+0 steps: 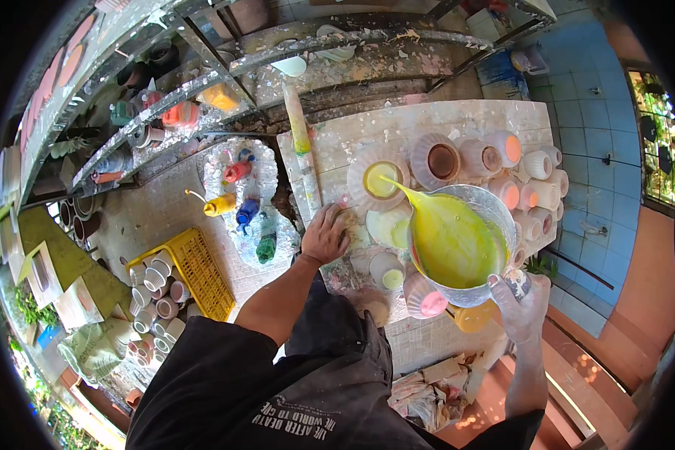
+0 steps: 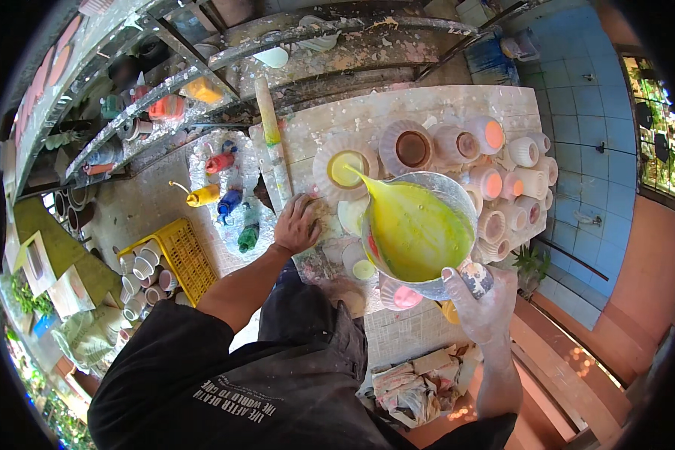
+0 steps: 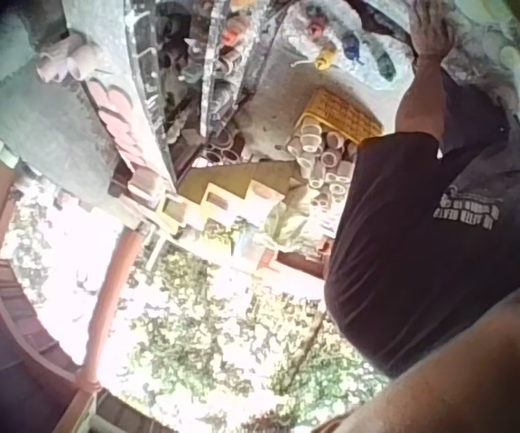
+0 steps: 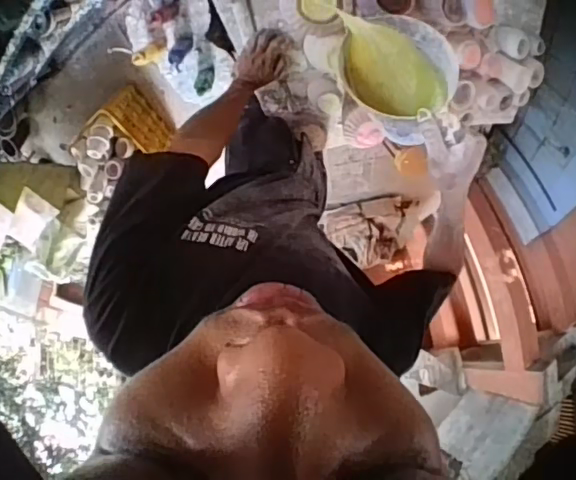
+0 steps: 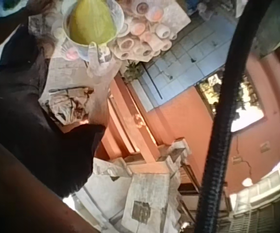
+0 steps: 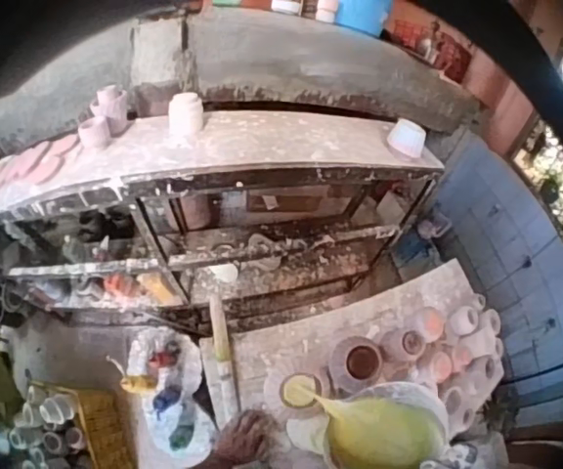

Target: The recorder prepares a plaster mixture with color pigments and pours it into various circular molds.

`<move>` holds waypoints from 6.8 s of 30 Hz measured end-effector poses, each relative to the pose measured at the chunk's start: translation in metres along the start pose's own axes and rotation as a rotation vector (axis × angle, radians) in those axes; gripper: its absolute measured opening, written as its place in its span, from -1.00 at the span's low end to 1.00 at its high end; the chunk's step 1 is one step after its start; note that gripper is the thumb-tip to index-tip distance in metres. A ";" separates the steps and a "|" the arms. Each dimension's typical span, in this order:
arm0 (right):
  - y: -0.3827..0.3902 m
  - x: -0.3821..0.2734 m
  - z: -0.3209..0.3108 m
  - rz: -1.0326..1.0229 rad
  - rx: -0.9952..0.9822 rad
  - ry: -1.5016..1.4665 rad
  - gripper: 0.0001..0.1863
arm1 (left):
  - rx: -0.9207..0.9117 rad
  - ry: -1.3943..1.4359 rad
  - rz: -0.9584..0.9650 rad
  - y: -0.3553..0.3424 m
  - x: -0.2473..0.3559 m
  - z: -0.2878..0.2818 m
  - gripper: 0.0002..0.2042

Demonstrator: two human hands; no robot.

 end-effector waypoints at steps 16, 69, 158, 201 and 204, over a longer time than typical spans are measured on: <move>-0.005 0.007 0.002 0.022 -0.090 0.143 -0.82 | -0.029 -0.017 -0.026 0.004 -0.002 0.002 -0.47; -0.018 0.001 0.008 0.005 -0.130 0.093 -0.80 | -0.041 -0.002 -0.038 0.004 -0.003 -0.001 -0.44; -0.025 -0.001 0.009 0.021 -0.102 0.078 -0.80 | -0.088 -0.005 -0.077 0.004 -0.005 0.002 -0.46; -0.071 0.059 -0.042 0.022 0.172 0.144 -0.83 | -0.004 0.026 -0.012 0.001 -0.002 -0.002 -0.48; -0.073 0.063 -0.040 0.007 0.172 0.113 -0.81 | -0.004 0.014 -0.014 0.001 -0.001 0.000 -0.50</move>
Point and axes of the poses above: each hand's wrist, its own y-axis away from the middle knuckle, its own z-axis out of the palm, x = y × z, the point moved 2 cm from there along -y, towards the middle knuckle, and after that the axes turned 6 degrees about y, right-handed, at the moved point
